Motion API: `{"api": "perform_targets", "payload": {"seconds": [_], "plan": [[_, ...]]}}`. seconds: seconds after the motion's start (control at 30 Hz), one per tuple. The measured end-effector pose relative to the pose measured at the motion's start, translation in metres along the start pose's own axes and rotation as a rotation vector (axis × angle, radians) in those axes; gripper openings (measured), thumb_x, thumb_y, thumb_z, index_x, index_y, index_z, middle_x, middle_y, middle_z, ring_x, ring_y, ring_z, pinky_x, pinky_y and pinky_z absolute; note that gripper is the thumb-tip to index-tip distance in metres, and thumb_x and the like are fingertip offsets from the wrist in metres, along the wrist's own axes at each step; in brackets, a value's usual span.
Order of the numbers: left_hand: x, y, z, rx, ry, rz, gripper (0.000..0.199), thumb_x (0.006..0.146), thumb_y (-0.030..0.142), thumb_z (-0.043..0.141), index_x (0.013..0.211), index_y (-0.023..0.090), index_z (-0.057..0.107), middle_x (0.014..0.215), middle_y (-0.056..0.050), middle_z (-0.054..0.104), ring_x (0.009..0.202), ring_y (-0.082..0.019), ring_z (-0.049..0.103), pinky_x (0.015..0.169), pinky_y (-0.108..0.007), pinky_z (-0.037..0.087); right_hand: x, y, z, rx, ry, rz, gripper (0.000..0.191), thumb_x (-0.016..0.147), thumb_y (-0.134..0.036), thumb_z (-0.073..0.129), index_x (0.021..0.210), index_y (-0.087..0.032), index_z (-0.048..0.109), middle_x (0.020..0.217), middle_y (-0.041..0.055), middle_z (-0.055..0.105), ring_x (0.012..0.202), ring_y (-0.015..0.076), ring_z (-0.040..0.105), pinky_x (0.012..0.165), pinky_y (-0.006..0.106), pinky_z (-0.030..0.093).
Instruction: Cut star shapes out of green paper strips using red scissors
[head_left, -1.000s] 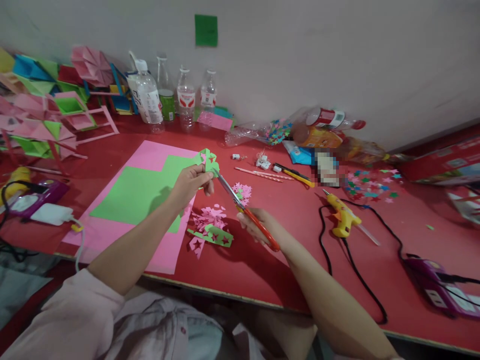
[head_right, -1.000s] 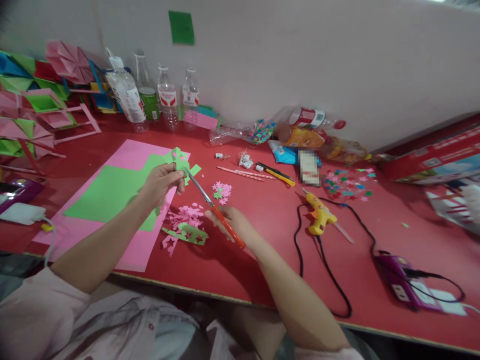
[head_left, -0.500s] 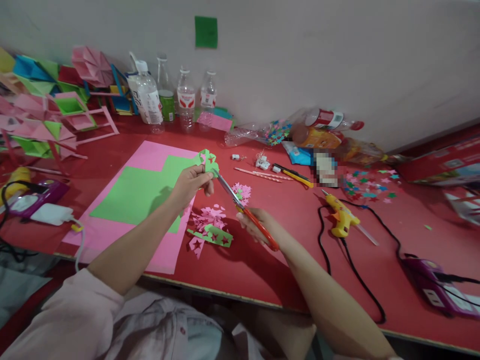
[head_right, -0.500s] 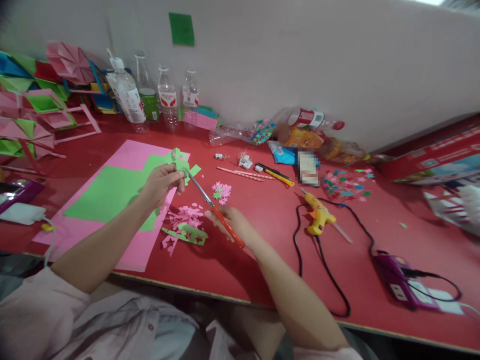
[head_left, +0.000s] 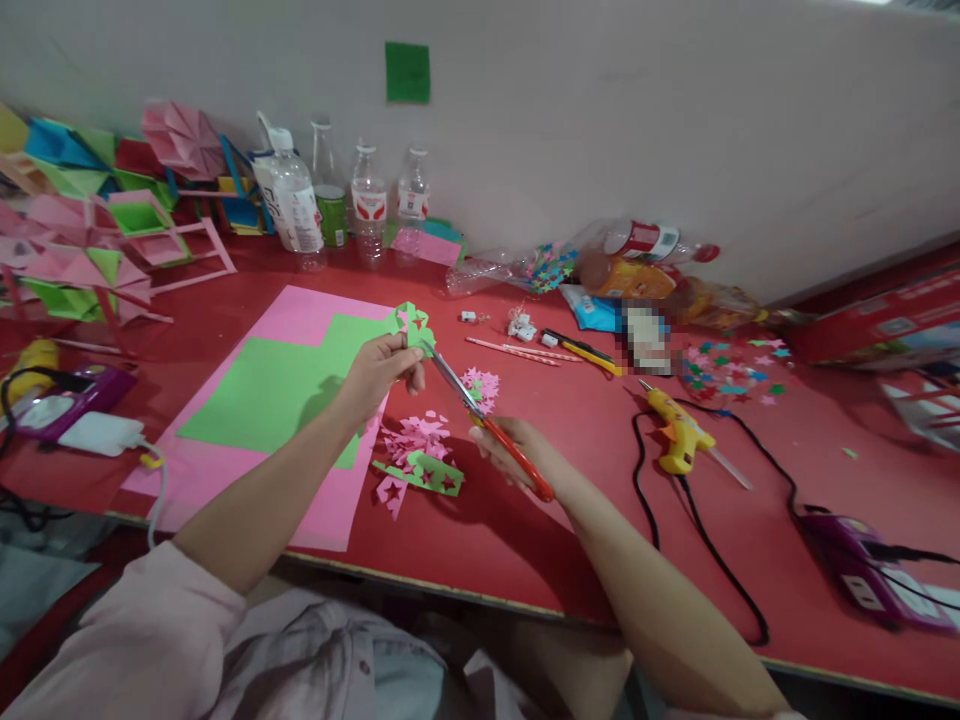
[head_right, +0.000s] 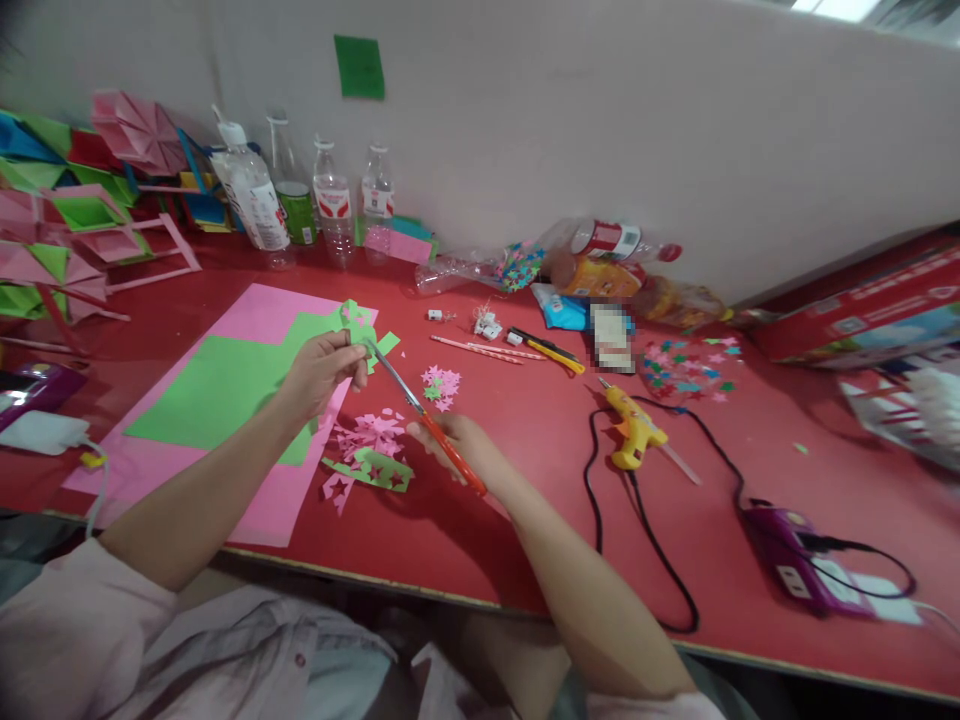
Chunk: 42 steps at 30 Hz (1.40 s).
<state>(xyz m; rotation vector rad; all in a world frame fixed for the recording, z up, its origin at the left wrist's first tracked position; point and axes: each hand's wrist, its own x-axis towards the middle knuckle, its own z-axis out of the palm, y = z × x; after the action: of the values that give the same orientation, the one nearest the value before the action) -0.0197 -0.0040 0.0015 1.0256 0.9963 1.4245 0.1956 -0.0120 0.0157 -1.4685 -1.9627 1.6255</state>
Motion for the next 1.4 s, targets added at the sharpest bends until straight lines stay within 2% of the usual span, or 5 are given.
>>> {"api": "perform_targets", "payload": {"seconds": [0.3, 0.53, 0.8, 1.0, 1.4], "plan": [[0.0, 0.002, -0.002, 0.038, 0.0, 0.004, 0.016, 0.071, 0.026, 0.059, 0.06, 0.016, 0.054, 0.045, 0.001, 0.06, 0.039, -0.008, 0.052, 0.045, -0.022, 0.041, 0.001, 0.005, -0.005, -0.028, -0.014, -0.06, 0.046, 0.072, -0.061, 0.061, 0.064, -0.019, 0.044, 0.041, -0.0081, 0.037, 0.033, 0.0068, 0.035, 0.036, 0.022, 0.031], [0.003, 0.005, -0.007, 0.072, 0.093, 0.082, 0.02, 0.069, 0.02, 0.061, 0.054, 0.017, 0.048, 0.042, 0.004, 0.054, 0.04, -0.006, 0.049, 0.048, -0.021, 0.041, 0.002, 0.006, -0.003, 0.01, -0.049, -0.03, 0.044, 0.073, -0.059, 0.06, 0.064, -0.018, 0.047, 0.042, -0.0076, 0.039, 0.033, 0.0064, 0.036, 0.035, 0.021, 0.031], [0.0, -0.003, 0.0, -0.016, 0.1, 0.077, 0.019, 0.07, 0.023, 0.062, 0.054, 0.016, 0.056, 0.046, 0.002, 0.057, 0.044, -0.006, 0.049, 0.05, -0.022, 0.04, 0.0, 0.008, -0.002, 0.054, -0.101, -0.124, 0.044, 0.081, -0.06, 0.05, 0.066, -0.019, 0.048, 0.037, -0.0095, 0.035, 0.029, 0.0056, 0.034, 0.04, 0.023, 0.038], [-0.003, -0.008, 0.007, 0.011, 0.167, 0.096, 0.021, 0.071, 0.026, 0.062, 0.053, 0.015, 0.058, 0.047, 0.001, 0.057, 0.046, -0.007, 0.049, 0.053, -0.023, 0.041, 0.003, 0.014, 0.003, 0.107, -0.122, -0.122, 0.048, 0.08, -0.065, 0.049, 0.068, -0.018, 0.049, 0.036, -0.0099, 0.037, 0.029, 0.0059, 0.034, 0.041, 0.024, 0.041], [-0.004, -0.016, 0.015, -0.019, 0.184, 0.073, 0.026, 0.075, 0.031, 0.062, 0.055, 0.015, 0.06, 0.051, 0.001, 0.058, 0.05, -0.007, 0.05, 0.057, -0.023, 0.042, 0.002, 0.014, 0.018, 0.156, -0.063, -0.132, 0.053, 0.077, -0.072, 0.045, 0.07, -0.02, 0.047, 0.035, -0.0109, 0.036, 0.028, 0.0057, 0.033, 0.041, 0.023, 0.039]]}}
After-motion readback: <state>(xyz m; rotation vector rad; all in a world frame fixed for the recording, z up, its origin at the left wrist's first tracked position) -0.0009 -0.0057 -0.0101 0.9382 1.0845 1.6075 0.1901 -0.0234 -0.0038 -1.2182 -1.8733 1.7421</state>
